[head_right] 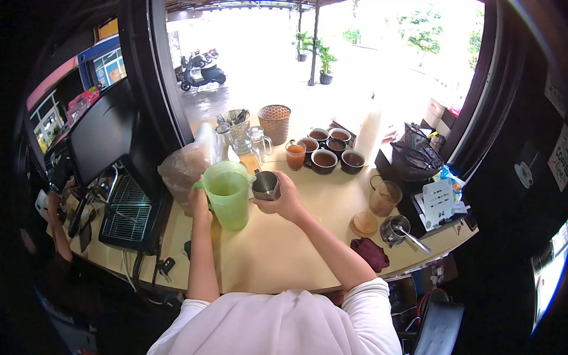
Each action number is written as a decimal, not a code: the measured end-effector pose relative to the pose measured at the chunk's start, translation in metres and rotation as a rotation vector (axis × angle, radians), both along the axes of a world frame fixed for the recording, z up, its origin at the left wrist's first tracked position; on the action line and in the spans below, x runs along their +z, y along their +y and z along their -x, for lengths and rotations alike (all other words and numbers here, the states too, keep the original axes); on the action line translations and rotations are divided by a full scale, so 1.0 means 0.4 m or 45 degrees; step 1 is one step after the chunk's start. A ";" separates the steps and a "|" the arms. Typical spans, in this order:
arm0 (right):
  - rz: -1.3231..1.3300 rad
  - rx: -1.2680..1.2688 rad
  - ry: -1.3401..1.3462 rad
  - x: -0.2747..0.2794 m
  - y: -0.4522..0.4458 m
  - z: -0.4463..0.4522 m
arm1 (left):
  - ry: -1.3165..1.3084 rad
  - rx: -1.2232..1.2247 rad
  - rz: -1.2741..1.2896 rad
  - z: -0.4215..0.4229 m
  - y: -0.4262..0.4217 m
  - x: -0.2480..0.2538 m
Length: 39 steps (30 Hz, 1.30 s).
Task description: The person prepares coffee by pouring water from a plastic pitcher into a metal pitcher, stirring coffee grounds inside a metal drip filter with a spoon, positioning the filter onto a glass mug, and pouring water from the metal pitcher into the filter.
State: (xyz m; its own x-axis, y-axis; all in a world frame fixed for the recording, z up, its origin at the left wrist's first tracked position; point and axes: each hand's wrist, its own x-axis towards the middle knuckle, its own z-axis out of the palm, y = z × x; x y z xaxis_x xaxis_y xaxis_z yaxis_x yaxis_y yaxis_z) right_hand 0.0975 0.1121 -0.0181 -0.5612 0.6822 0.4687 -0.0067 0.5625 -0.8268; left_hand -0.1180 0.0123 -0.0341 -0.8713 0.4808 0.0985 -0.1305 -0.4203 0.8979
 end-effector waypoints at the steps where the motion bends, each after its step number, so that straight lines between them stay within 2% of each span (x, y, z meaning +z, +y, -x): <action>1: 0.001 -0.001 0.020 0.000 -0.002 -0.007 | 0.020 -0.009 -0.014 -0.006 0.003 0.002; 5: 0.071 0.006 0.073 -0.019 0.005 -0.032 | 0.136 -0.049 -0.001 -0.014 0.028 0.009; 8: 0.149 -0.042 -0.035 -0.015 -0.003 -0.059 | 0.207 -0.075 0.022 -0.003 0.054 -0.010; 16: 0.164 -0.128 -0.050 -0.029 -0.014 -0.103 | 0.378 -0.072 0.106 -0.029 0.076 0.007; 28: 0.183 -0.165 -0.040 -0.056 -0.014 -0.145 | 0.445 -0.148 0.155 -0.070 0.090 0.029; 39: 0.221 -0.173 -0.034 -0.057 -0.024 -0.164 | 0.593 -0.030 0.220 -0.077 0.116 0.010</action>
State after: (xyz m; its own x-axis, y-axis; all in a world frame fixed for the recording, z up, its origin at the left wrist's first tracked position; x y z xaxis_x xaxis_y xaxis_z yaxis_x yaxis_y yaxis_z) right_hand 0.1631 0.1025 -0.0409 -0.4691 0.8217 0.3237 0.0826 0.4058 -0.9102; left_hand -0.0870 0.0586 -0.0299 -0.7424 0.5436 0.3915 0.2930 -0.2620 0.9195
